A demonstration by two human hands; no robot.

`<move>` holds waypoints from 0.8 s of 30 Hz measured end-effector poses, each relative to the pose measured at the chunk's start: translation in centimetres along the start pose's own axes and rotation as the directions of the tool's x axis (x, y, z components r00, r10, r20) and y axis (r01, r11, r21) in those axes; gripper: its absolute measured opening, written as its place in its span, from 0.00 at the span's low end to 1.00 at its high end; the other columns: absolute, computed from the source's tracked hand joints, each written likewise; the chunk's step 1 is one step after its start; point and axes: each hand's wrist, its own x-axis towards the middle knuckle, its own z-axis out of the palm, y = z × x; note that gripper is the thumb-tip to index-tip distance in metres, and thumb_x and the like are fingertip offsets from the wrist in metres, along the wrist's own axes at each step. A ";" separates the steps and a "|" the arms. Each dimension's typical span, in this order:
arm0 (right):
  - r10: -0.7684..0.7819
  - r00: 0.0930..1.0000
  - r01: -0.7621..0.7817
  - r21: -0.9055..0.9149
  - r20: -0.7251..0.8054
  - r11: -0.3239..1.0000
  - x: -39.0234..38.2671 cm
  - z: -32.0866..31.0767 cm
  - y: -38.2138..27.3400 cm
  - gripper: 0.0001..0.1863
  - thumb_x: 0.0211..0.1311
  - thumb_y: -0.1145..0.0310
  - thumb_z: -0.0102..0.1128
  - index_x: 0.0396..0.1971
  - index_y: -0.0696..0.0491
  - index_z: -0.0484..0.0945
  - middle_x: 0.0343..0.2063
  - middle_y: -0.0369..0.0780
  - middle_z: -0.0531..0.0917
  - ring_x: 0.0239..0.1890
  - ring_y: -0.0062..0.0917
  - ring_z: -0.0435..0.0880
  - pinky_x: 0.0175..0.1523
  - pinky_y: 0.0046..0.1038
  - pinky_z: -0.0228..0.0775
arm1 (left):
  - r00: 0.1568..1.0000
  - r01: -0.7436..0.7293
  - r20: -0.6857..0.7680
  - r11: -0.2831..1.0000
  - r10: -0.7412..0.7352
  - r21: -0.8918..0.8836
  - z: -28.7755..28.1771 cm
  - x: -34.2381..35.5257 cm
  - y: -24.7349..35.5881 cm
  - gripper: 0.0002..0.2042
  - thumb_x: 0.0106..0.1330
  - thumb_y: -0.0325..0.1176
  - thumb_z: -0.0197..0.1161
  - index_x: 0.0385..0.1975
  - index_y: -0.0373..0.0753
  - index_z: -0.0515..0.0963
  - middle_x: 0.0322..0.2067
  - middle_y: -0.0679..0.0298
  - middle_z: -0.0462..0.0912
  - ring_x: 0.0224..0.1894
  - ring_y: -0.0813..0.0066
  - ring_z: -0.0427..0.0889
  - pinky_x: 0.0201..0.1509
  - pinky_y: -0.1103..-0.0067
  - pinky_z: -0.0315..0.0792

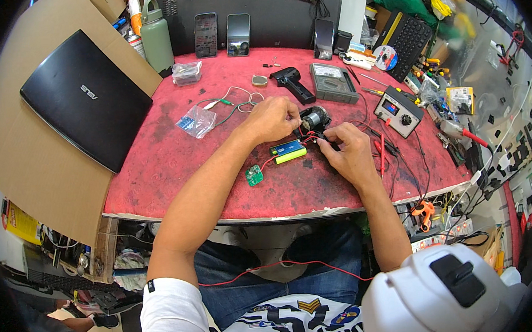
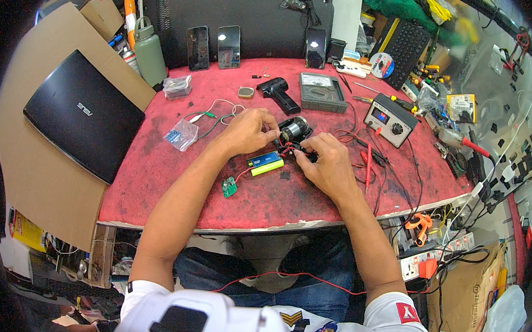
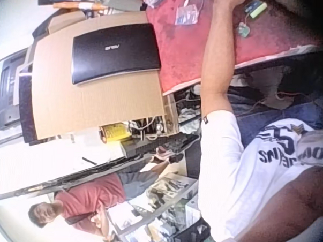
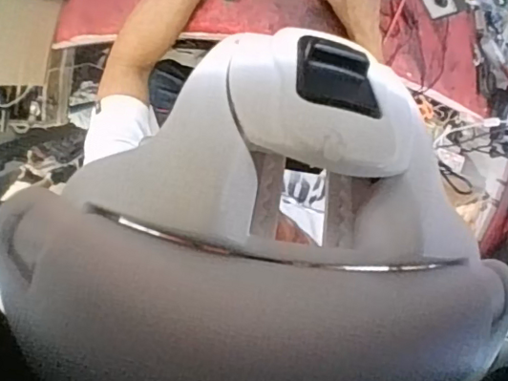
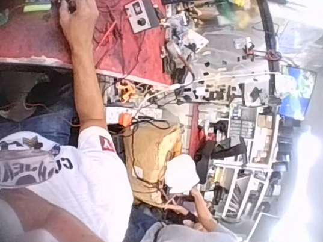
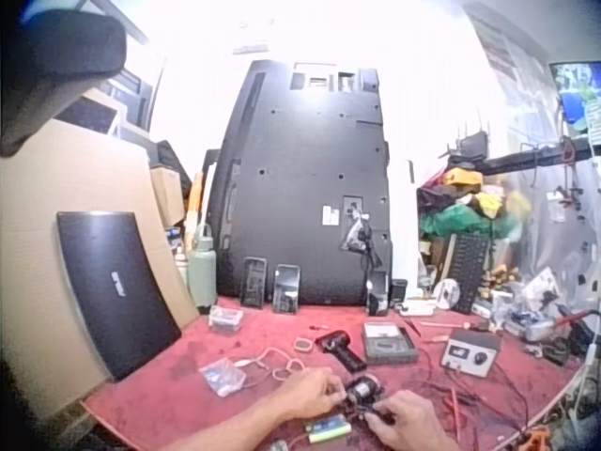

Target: The person solders components on a circuit board, handles a small motor assembly, and tests the connections using a multimeter and power supply.

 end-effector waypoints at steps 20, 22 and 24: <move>-0.027 1.000 0.027 -0.002 -0.006 1.000 0.0 0.0 -0.2 0.09 0.46 0.74 0.69 0.27 0.58 0.79 0.24 0.42 0.79 0.27 0.35 0.79 0.33 0.34 0.70 | 0.999 0.034 -0.031 0.999 -0.034 -0.001 0.1 -0.1 0.0 0.09 0.54 0.34 0.65 0.28 0.35 0.83 0.32 0.51 0.83 0.38 0.54 0.82 0.44 0.65 0.74; -0.023 1.000 0.023 -0.019 0.002 1.000 0.1 0.0 -0.3 0.08 0.46 0.73 0.69 0.27 0.58 0.79 0.24 0.42 0.79 0.27 0.35 0.79 0.33 0.34 0.70 | 0.999 0.022 -0.041 1.000 -0.022 0.005 0.2 -0.1 -0.1 0.09 0.54 0.34 0.65 0.29 0.35 0.83 0.32 0.52 0.83 0.38 0.55 0.83 0.43 0.66 0.74; -0.023 1.000 0.023 -0.042 0.007 0.999 0.1 -0.1 -0.4 0.08 0.47 0.73 0.68 0.27 0.57 0.79 0.23 0.42 0.79 0.27 0.35 0.78 0.33 0.34 0.70 | 1.000 -0.014 -0.002 0.999 0.014 -0.045 -0.2 0.0 -0.3 0.09 0.53 0.34 0.65 0.29 0.35 0.83 0.31 0.52 0.83 0.38 0.56 0.83 0.43 0.66 0.74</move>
